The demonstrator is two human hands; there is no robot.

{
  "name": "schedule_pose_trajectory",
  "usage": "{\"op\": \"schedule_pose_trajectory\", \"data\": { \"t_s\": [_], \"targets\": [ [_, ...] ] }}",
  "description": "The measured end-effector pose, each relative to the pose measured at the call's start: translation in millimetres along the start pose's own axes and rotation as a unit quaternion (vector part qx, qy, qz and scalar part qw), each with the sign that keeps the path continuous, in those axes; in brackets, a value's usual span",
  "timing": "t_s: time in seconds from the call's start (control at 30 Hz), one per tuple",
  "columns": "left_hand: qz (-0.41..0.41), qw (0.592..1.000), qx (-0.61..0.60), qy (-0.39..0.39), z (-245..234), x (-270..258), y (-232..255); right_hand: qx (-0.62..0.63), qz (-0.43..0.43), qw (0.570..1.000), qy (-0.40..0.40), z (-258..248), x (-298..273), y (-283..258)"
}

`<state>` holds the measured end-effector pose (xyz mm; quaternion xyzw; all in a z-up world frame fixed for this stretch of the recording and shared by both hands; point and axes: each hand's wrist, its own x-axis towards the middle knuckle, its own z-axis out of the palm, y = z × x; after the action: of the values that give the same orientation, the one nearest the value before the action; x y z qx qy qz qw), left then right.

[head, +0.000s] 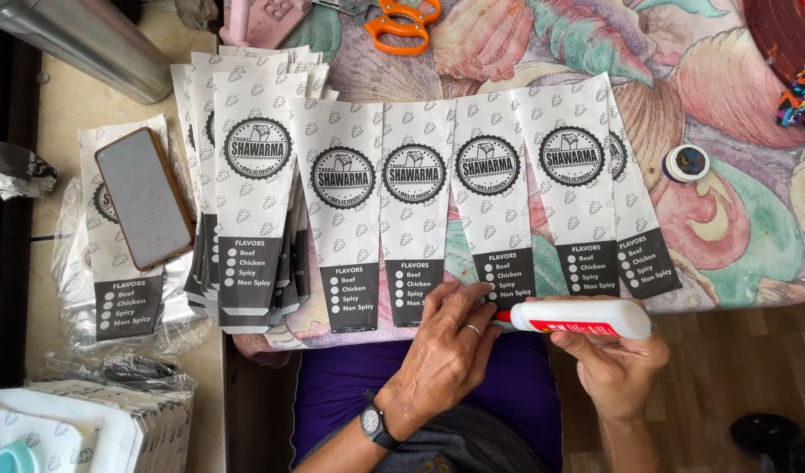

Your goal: The person applies glue from a bottle onto the edges of paper shawarma wrappers and presses them together to secure them.

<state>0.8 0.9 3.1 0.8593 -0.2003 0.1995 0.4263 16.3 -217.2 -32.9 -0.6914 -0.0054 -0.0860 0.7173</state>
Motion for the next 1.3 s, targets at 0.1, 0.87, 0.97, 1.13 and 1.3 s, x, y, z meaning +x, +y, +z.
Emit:
{"op": "schedule_pose_trajectory", "data": {
  "t_s": [0.1, 0.87, 0.97, 1.13, 1.3],
  "targets": [
    [-0.003, 1.000, 0.002, -0.002, -0.2, -0.6, -0.4, -0.015, 0.002, 0.999, 0.029, -17.5, -2.5, 18.4],
    [0.024, 0.999, -0.006, -0.027, 1.1, 6.8, 3.6, -0.437, 0.026, 0.896, 0.080, -221.4, 110.6, 23.8],
    [0.034, 0.999, 0.005, -0.036, 0.8, 5.8, 2.5, -0.555, -0.181, 0.809, 0.070, -158.5, 81.8, -16.1],
    [0.047, 0.998, 0.013, -0.036, 2.5, -3.4, -0.3, -0.442, -0.336, 0.819, -0.145, -25.7, 43.7, -66.1],
    [0.047, 0.997, 0.009, -0.057, 2.6, -10.2, -5.1, -0.309, -0.367, 0.837, -0.263, 2.7, 35.2, -41.4]
  ]
}}
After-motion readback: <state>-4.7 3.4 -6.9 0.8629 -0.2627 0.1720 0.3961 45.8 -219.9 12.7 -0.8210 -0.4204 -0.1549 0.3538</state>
